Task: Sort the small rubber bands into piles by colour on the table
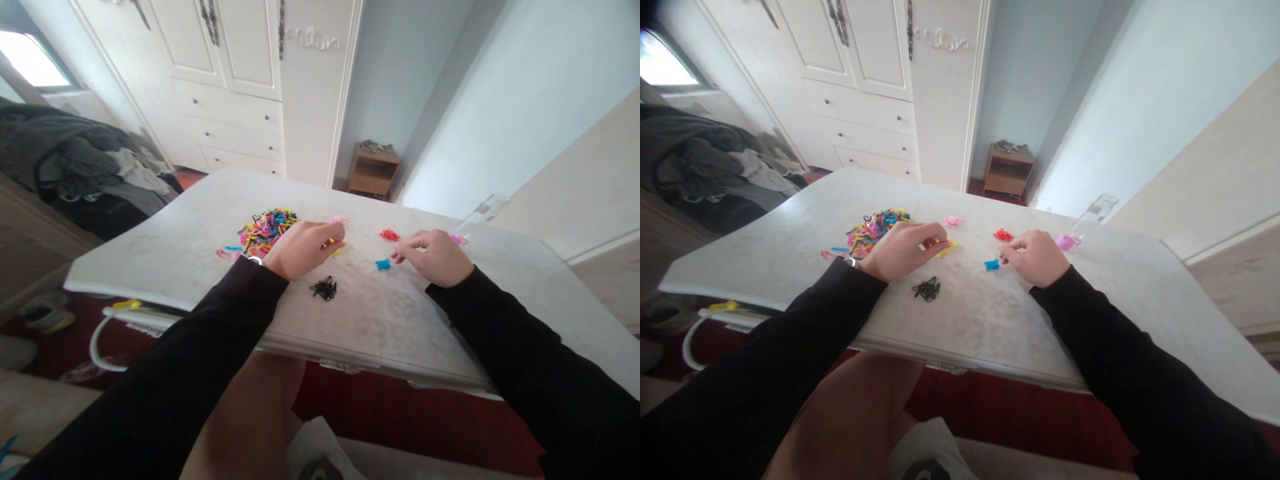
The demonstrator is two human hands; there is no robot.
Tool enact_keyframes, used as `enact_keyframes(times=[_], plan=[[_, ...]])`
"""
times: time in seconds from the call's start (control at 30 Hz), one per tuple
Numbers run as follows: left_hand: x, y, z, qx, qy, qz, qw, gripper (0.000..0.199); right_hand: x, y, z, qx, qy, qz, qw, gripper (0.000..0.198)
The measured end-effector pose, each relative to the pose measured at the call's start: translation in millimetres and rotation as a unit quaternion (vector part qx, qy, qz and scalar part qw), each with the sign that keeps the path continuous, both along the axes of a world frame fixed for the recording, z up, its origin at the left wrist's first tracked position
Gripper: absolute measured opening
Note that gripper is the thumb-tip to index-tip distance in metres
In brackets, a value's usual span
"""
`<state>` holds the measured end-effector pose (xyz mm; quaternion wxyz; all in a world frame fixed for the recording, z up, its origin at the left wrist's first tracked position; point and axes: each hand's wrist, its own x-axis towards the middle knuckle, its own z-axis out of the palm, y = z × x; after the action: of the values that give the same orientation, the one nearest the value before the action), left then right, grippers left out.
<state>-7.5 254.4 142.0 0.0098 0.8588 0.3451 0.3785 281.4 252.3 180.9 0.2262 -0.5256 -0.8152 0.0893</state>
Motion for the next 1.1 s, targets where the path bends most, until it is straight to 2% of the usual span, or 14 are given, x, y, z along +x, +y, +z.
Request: enact_keyframes(times=[0.2, 0.4, 0.47, 0.53, 0.6, 0.67, 0.87, 1.0, 1.1], plan=[[-1, 2, 2.3, 0.001, -0.011, 0.027, 1.0, 0.018, -4, -3, -1, 0.034, 0.007, -0.005, 0.999, 0.029], [-5, 4, 2.4, -0.001, -0.045, -0.008, 0.999, 0.028, -4, -3, -4, 0.054, 0.017, 0.008, 0.998, 0.025], [-6, 5, 0.9, -0.015, -0.06, -0.011, 0.998, 0.028, -1, 1, -5, 0.055, 0.03, 0.035, 0.997, 0.019], [-6, 7, -0.5, -0.026, -0.069, -0.007, 0.997, 0.027, 3, 7, -7, 0.039, 0.036, 0.101, 0.994, 0.018], [-6, 8, -1.5, -0.029, -0.079, 0.005, 0.996, 0.025, 6, 14, -11, 0.0, 0.021, 0.179, 0.984, 0.036], [-5, 8, -2.0, -0.025, -0.087, 0.022, 0.996, 0.022, 7, 19, -15, -0.031, 0.002, 0.222, 0.975, 0.047], [-5, 10, 0.7, -0.007, -0.062, 0.049, 0.997, 0.018, 7, 23, -21, -0.078, 0.012, 0.235, 0.969, 0.019], [-5, 20, 5.2, -0.028, -0.046, 0.073, 0.996, 0.018, 6, 21, -19, -0.109, 0.012, 0.252, 0.962, 0.013], [0, 33, 8.3, -0.064, -0.045, 0.118, 0.99, 0.017, 5, 21, -19, -0.095, 0.02, 0.245, 0.965, 0.014]])
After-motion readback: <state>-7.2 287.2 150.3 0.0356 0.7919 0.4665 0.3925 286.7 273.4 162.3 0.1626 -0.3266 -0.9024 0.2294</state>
